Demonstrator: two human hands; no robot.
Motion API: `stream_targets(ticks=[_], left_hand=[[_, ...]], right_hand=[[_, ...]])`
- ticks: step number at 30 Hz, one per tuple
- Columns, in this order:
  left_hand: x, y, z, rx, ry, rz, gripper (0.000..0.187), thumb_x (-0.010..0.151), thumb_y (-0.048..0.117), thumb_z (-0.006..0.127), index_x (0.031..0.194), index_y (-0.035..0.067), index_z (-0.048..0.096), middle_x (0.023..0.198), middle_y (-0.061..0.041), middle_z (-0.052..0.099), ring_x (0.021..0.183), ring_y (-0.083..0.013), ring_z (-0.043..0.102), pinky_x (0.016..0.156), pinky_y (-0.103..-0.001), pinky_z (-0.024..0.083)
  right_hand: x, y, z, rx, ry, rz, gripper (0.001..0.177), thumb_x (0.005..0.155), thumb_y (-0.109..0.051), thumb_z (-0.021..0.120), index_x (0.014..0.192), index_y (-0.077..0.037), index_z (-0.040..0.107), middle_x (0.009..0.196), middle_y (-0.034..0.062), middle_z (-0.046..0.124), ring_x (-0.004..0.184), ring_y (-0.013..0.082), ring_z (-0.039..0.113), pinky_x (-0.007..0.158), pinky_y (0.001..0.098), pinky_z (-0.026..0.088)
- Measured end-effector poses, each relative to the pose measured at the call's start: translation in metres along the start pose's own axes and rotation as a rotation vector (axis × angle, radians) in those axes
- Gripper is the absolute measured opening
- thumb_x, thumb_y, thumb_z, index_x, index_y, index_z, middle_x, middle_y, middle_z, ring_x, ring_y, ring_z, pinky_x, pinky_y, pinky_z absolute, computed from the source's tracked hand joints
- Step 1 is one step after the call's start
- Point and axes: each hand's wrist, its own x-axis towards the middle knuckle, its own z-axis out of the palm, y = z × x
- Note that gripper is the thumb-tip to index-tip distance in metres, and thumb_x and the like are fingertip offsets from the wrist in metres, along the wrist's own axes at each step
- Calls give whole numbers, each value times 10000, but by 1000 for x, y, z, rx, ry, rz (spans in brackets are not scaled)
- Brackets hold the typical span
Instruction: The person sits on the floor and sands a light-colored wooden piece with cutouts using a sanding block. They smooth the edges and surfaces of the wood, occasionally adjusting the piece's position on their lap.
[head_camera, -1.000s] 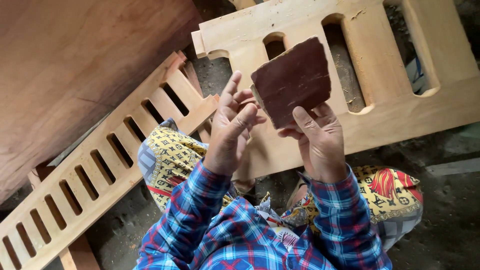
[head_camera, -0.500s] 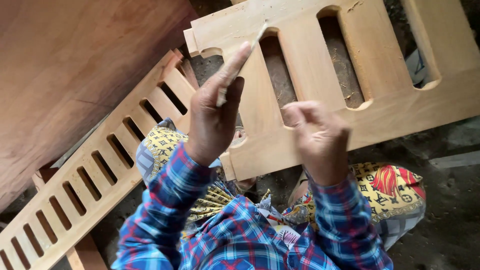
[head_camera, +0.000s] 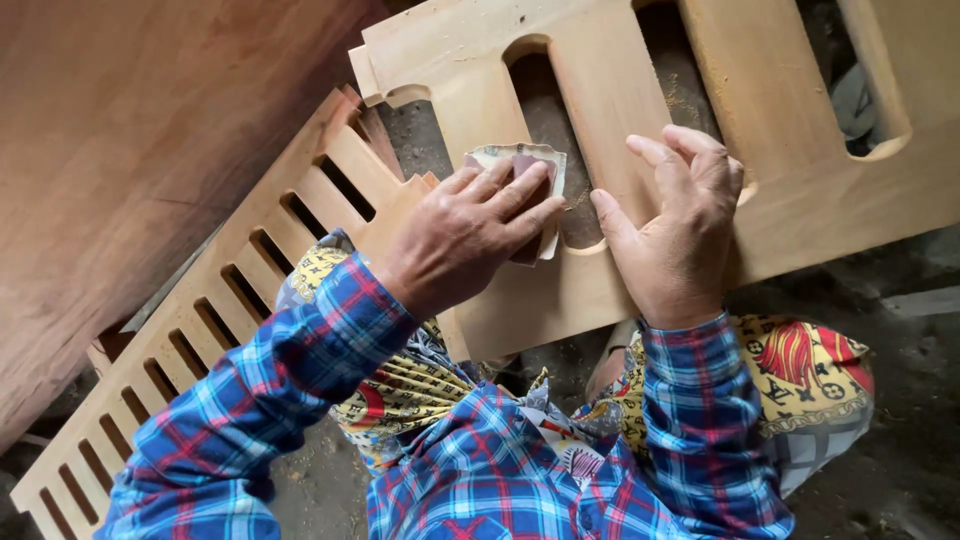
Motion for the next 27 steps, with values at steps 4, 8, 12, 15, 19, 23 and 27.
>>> stream_targets(ticks=[4,8,12,15,19,23,27], left_hand=[[8,-34,11,78,33,36,332,926,64,654,1243,131,580,1315,-119,611,1144,-272,648,915,-385,584],[16,-37,13,58,51,15,261,953,143,688,1211,157,650,1343,-96,629,1199,-315,631,974,-435,547],[13,13,-5,-71,-49,84,215,935,265,718,1134,202,667,1209,-33,676,1118,-241,611,985,-389,515],[-3,14,4,-243,-67,106,294,1044,212,528,1314,152,628,1365,-64,644,1290,-300,582,1090,-471,434],[7,-23,16,-148,33,120,196,995,146,629,1177,216,651,1214,-3,650,1144,-214,611,931,-348,499],[-3,-69,45,26,103,-70,313,991,118,728,1299,171,704,1355,-76,678,1233,-310,636,1024,-480,520],[9,-36,5,-68,209,-59,123,993,-5,604,1067,64,675,1148,-115,687,1013,-294,628,840,-413,507]], right_hand=[[0,1,-4,21,-17,17,543,779,-115,947,1249,-12,694,1285,216,535,1171,392,531,1031,503,424],[5,21,-25,-82,141,41,349,917,-6,902,1212,36,722,1275,188,541,1168,376,516,917,487,504],[3,41,-35,-37,278,40,219,1010,101,729,1223,148,707,1248,251,485,1168,423,507,1010,554,458],[-1,57,-22,-206,186,99,289,942,43,894,1207,84,784,1226,204,546,1110,374,486,871,518,488],[-4,59,-23,-263,132,55,378,889,-63,989,1201,30,797,1271,190,557,1127,399,504,900,555,463],[-5,62,-22,-314,141,43,414,847,-98,998,1194,7,799,1273,194,570,1113,416,527,906,557,458],[-5,65,-24,-278,141,20,404,855,-69,985,1197,30,795,1276,212,575,1122,427,542,949,559,450]])
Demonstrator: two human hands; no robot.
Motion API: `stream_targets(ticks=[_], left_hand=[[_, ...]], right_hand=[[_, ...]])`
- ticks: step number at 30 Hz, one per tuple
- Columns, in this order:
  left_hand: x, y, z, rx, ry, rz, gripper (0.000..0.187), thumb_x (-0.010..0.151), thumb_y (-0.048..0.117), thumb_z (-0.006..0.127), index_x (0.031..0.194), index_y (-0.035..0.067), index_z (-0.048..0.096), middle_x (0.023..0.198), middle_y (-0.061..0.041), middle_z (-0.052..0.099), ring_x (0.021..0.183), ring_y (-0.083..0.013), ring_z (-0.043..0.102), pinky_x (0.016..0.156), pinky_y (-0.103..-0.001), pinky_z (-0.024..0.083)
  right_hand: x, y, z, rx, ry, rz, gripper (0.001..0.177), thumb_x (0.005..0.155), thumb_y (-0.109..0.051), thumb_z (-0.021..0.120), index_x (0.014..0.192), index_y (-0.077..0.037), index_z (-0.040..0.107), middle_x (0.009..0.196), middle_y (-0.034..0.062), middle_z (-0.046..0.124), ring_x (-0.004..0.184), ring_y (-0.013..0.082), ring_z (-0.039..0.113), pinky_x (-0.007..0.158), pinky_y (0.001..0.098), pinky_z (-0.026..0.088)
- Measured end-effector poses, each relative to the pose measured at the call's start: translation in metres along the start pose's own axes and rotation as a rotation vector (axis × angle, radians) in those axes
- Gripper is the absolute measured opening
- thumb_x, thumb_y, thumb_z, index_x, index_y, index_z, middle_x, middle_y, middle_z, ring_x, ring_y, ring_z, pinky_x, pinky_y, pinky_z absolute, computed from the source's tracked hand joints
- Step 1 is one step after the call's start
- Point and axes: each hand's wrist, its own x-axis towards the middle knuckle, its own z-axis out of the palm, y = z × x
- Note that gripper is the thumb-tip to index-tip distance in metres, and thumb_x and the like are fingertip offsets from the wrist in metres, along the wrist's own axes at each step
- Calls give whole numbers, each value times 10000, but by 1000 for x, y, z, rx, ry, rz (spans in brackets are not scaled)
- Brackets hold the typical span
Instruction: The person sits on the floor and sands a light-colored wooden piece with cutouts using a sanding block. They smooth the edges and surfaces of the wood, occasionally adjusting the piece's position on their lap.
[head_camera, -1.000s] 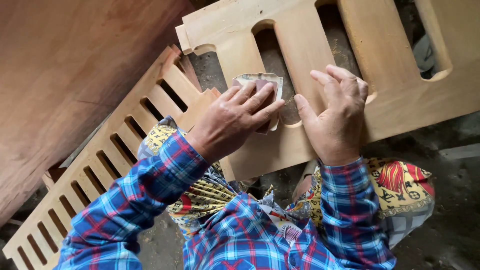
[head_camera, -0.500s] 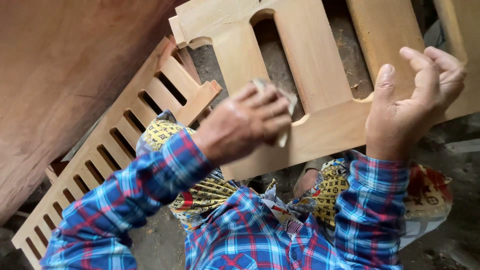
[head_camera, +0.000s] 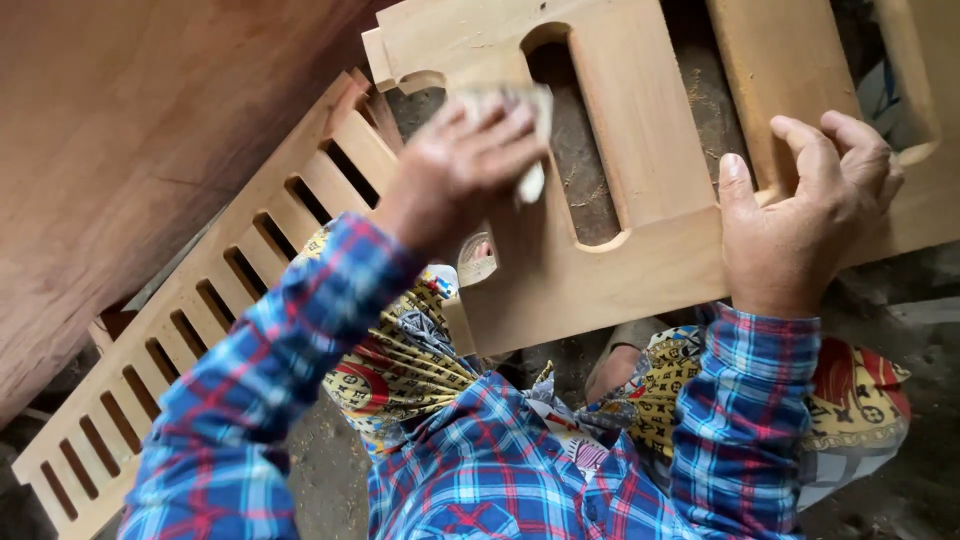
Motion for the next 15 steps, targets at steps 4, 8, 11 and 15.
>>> stream_targets(ticks=[4,8,11,15], left_hand=[[-26,63,-13,-54,-35,39,124,964,46,656,1044,140,670,1036,-36,652,991,-237,593,842,-376,487],[-43,59,-1,-244,-203,30,315,1003,251,629,1309,182,648,1413,-68,620,1311,-300,591,1099,-483,439],[-20,10,5,-108,2,33,195,990,6,650,1154,98,700,1243,-104,669,1130,-294,644,969,-421,525],[-27,-33,36,75,-128,-261,331,1054,235,666,1370,141,654,1408,-121,640,1280,-368,607,1066,-556,467]], right_hand=[[3,-5,1,-86,-5,-11,427,832,-144,1008,1191,-25,809,1275,178,596,1108,408,553,858,550,477],[0,-7,2,-84,-113,-62,470,929,-344,921,1271,-38,820,1379,192,587,1243,413,480,1000,564,376],[0,-1,5,-75,-177,-128,567,944,-514,888,1290,-67,837,1466,202,586,1325,425,461,1092,575,328],[1,-2,1,-137,-195,-145,583,898,-593,867,1254,-132,849,1493,173,602,1344,408,497,1073,555,373]])
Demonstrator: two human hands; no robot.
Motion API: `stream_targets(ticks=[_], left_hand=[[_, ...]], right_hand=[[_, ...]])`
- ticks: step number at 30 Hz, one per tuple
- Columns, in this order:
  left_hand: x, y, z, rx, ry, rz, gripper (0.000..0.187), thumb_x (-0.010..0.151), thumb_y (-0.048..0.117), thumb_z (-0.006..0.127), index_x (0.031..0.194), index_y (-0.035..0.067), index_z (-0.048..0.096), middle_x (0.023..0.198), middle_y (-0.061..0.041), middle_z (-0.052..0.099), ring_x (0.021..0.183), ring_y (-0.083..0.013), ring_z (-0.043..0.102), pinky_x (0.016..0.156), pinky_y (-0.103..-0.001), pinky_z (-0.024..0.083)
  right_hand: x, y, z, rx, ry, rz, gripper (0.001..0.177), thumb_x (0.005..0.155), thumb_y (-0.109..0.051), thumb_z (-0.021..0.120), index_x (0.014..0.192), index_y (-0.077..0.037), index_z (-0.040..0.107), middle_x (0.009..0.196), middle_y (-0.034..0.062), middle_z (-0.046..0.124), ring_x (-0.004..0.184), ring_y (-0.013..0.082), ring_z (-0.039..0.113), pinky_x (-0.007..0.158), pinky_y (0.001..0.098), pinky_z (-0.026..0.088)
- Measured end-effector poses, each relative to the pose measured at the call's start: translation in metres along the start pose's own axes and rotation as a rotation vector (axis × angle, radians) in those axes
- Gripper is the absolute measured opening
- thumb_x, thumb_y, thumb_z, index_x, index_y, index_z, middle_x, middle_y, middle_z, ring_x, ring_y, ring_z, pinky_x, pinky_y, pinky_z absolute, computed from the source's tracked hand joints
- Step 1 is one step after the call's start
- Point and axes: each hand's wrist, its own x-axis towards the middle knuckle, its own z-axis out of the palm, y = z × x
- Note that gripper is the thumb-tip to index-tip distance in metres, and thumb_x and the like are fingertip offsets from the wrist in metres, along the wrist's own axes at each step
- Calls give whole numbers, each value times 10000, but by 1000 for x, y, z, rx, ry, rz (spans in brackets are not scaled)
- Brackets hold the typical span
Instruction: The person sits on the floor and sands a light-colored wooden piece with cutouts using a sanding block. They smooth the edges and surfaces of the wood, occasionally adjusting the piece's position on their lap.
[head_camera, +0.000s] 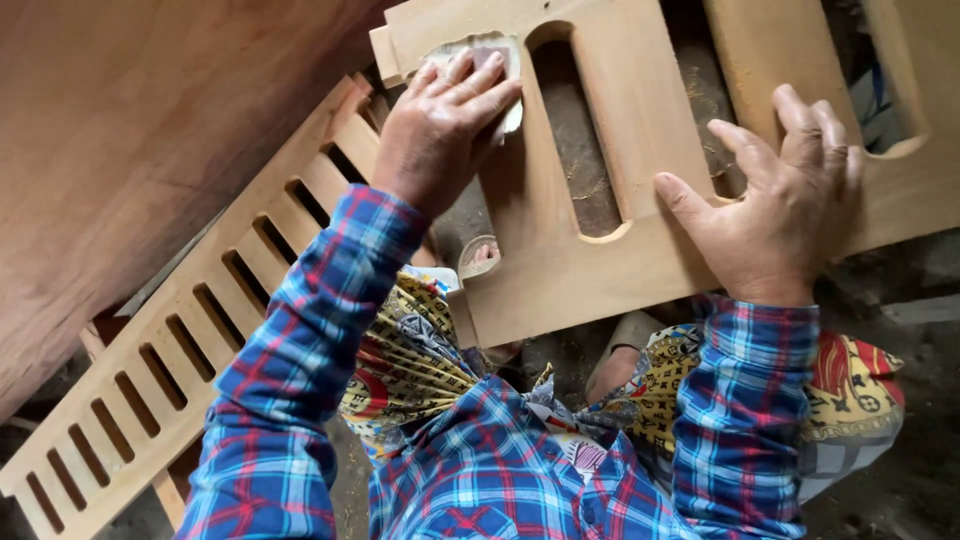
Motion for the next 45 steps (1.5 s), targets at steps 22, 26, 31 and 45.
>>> stream_targets(ticks=[22,26,31,45], left_hand=[[-27,60,-38,-135,80,78,234,960,33,622,1193,46,644,1271,-165,657,1122,-361,632,947,-498,478],[-93,107,-55,-421,-85,88,321,1044,151,541,1353,89,602,1437,-142,597,1352,-394,542,1159,-578,349],[-86,84,-36,-504,-17,107,293,1075,206,534,1330,94,626,1414,-145,633,1346,-406,582,1122,-592,422],[-87,80,-41,-654,106,38,378,1029,135,617,1379,-1,574,1423,-200,598,1319,-436,568,1129,-568,402]], right_hand=[[-3,6,4,53,55,-13,558,872,-490,966,1227,-77,847,1450,194,638,1326,432,529,1080,558,400],[0,5,6,78,55,-37,556,884,-467,978,1240,-58,856,1449,188,625,1339,428,509,1092,569,397],[-4,7,9,87,67,-57,539,891,-424,1006,1243,-42,862,1445,189,590,1344,436,476,1064,598,423],[-1,4,4,124,31,-49,477,924,-275,986,1273,13,835,1411,229,632,1314,420,507,1044,557,447]])
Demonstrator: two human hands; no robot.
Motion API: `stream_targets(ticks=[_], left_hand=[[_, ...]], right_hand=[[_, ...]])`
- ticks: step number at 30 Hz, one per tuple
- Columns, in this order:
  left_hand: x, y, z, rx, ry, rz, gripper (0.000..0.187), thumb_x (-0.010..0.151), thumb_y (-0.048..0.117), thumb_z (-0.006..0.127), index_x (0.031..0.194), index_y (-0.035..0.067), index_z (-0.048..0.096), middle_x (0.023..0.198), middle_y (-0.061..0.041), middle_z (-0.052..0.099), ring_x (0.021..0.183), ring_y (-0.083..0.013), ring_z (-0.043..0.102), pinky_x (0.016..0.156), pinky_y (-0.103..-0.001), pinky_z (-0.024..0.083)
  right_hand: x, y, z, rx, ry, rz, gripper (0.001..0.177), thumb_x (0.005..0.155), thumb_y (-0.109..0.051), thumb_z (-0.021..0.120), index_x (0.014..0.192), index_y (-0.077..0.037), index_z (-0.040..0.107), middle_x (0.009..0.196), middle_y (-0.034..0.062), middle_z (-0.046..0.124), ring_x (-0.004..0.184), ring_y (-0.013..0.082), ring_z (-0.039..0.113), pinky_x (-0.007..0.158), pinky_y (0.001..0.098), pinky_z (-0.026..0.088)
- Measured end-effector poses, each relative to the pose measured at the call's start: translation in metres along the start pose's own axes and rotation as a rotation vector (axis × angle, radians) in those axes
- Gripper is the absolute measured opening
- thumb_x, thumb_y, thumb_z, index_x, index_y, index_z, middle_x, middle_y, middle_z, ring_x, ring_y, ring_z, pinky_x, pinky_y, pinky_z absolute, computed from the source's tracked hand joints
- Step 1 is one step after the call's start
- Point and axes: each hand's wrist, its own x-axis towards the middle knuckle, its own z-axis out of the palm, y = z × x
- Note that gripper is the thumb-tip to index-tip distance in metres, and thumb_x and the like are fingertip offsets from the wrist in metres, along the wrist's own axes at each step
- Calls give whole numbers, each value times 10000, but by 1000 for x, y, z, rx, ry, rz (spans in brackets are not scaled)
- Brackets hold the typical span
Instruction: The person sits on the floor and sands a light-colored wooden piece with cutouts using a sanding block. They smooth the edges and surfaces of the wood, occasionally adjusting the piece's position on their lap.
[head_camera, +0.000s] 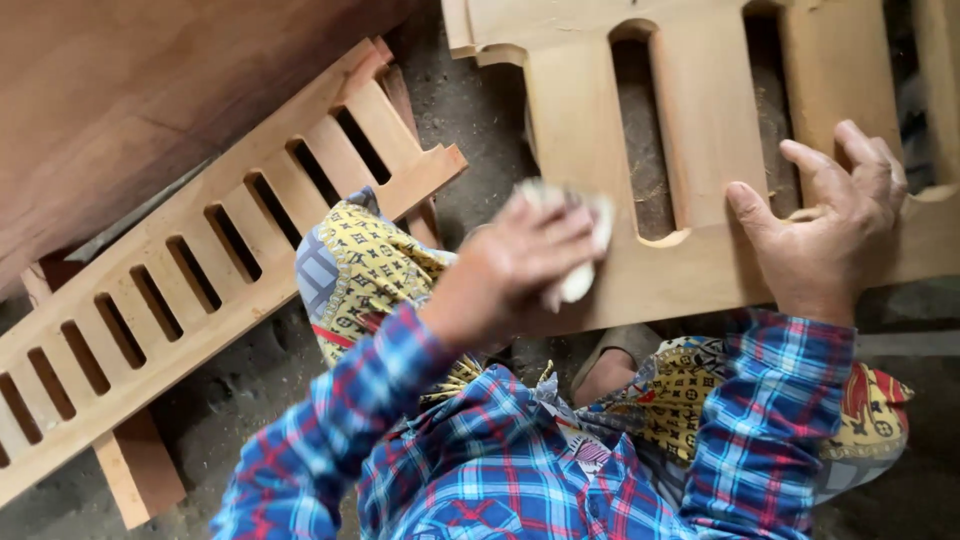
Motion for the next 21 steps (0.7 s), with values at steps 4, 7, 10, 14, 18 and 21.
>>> stream_targets(ticks=[4,7,10,14,18,21], left_hand=[[-25,10,8,35,-110,-64,354,1065,230,525,1389,97,580,1473,-116,591,1415,-392,520,1203,-620,317],[-12,-23,9,1,-118,-36,415,1091,326,497,1473,165,527,1527,-98,556,1469,-380,485,1251,-526,337],[6,-66,19,93,-22,-16,461,1021,173,732,1453,167,572,1527,-58,541,1468,-362,474,1227,-550,375],[33,-112,22,7,157,-132,388,1040,65,634,1406,192,614,1493,-48,565,1442,-379,471,1234,-492,391],[27,-108,26,-71,156,-202,436,1134,405,389,1522,238,496,1612,-30,428,1563,-408,321,1309,-592,255],[1,-60,26,-204,164,-31,604,962,-73,769,1480,123,528,1594,-144,452,1520,-428,425,1311,-578,333]], right_hand=[[-3,0,1,-66,-6,-42,483,947,-305,993,1283,12,852,1388,206,631,1266,372,556,967,519,512],[-1,6,5,-72,14,-38,470,965,-326,984,1267,10,853,1396,197,611,1303,363,540,973,525,514],[-7,7,6,-87,21,-45,458,979,-351,980,1259,-8,862,1404,199,631,1292,373,562,973,526,504],[-6,5,5,-64,10,-33,417,981,-306,959,1257,-15,846,1402,187,622,1289,369,549,962,526,500],[-5,8,5,-26,14,-43,408,979,-280,958,1245,4,835,1398,217,637,1282,389,557,992,527,483],[-3,7,4,-35,10,-30,410,972,-287,950,1247,-7,833,1402,214,633,1278,390,563,998,534,470]])
